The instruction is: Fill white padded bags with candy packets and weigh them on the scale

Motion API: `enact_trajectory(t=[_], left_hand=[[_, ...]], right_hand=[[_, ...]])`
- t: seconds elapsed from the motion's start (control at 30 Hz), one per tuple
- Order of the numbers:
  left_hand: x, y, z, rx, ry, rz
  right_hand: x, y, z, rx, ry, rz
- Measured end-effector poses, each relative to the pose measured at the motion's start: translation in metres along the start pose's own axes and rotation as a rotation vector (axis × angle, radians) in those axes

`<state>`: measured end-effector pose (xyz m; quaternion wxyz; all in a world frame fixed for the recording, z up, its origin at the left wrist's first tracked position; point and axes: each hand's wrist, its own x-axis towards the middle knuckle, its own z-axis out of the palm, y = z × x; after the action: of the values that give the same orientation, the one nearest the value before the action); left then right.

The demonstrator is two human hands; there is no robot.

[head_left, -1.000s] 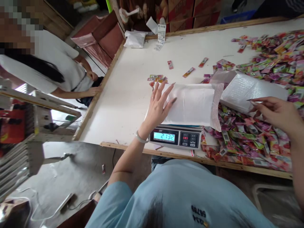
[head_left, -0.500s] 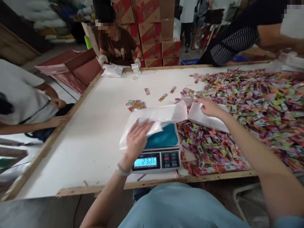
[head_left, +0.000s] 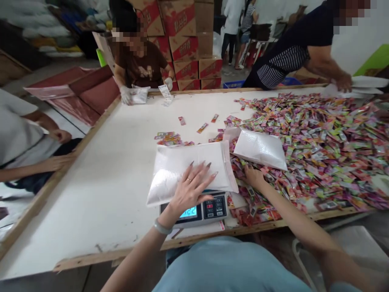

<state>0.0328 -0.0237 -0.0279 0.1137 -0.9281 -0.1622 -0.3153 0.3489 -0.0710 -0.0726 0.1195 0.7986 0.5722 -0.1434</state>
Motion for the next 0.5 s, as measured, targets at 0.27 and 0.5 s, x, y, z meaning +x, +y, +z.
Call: enact_trajectory(t=[0.27,0.5], left_hand=[[0.094,0.0,-0.014,-0.256,-0.293,0.155],[0.115,-0.023,-0.017,-0.083,-0.237,0.33]], right_hand=[[0.012,0.029,-0.006,0.192,0.043,-0.026],[-0.01,0.069,-0.08,0.502,0.089,-0.343]])
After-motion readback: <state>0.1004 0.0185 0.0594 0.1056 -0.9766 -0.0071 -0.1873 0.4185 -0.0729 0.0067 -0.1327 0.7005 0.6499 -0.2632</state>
